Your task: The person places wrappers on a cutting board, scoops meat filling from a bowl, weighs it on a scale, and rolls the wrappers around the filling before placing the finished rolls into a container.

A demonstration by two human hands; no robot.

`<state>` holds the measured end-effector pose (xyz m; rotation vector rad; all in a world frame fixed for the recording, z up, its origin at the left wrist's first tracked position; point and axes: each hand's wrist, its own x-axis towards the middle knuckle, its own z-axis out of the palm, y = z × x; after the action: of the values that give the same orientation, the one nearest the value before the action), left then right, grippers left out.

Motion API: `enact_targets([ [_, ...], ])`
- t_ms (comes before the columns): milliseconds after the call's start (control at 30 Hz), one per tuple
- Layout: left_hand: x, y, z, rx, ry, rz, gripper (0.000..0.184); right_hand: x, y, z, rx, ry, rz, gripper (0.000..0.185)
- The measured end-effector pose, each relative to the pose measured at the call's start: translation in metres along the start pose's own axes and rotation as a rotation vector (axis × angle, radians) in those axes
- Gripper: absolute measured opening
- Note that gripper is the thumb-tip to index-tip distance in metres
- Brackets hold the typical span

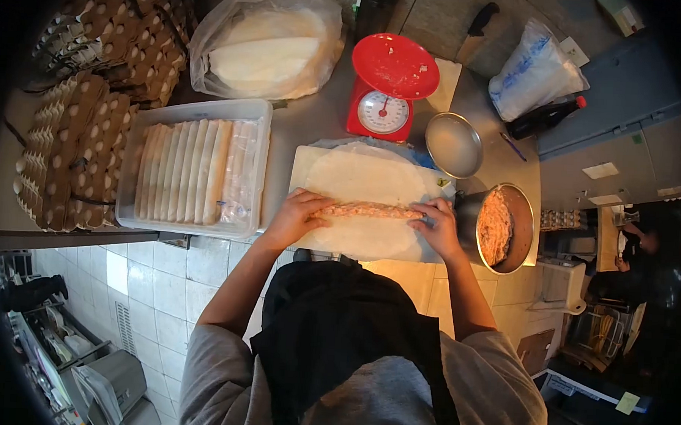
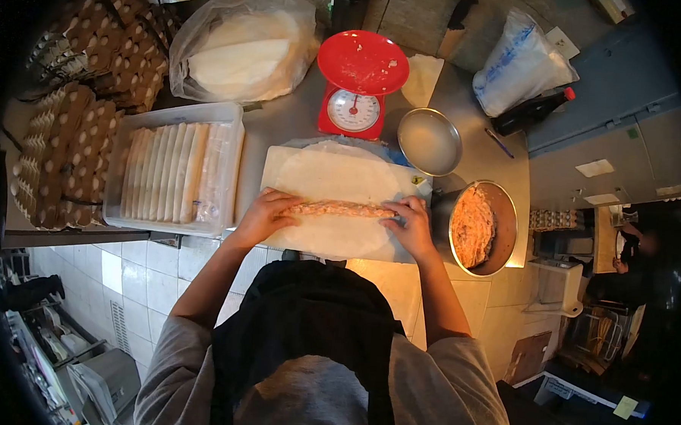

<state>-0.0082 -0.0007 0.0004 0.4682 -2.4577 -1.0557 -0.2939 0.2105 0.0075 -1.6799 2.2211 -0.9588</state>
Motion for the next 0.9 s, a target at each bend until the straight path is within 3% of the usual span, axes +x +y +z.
enact_targets([
  [100,-0.001,-0.013,-0.001,0.009,-0.066,0.012,0.042,0.0,-0.001,0.001,-0.018,0.003,0.027,0.044],
  [200,-0.002,-0.003,-0.004,0.012,0.092,0.004,0.039,0.002,-0.009,-0.007,0.001,-0.037,0.014,0.043],
  [300,-0.01,-0.014,-0.011,0.003,-0.021,-0.031,0.037,0.0,-0.003,-0.002,-0.033,-0.017,-0.012,0.044],
  [500,-0.012,-0.003,-0.014,0.069,0.069,-0.056,0.036,0.004,-0.016,-0.011,-0.024,-0.076,0.02,0.044],
  [600,-0.015,-0.004,-0.013,0.059,0.093,0.009,0.03,0.016,-0.049,-0.014,-0.243,-0.026,-0.115,0.04],
  [733,-0.005,0.004,0.009,-0.013,0.196,-0.014,0.022,0.04,-0.076,0.051,0.018,-0.076,-0.29,0.029],
  [900,-0.001,0.011,0.014,0.044,0.23,-0.048,0.017,0.05,-0.084,0.07,-0.034,-0.076,-0.278,0.016],
])
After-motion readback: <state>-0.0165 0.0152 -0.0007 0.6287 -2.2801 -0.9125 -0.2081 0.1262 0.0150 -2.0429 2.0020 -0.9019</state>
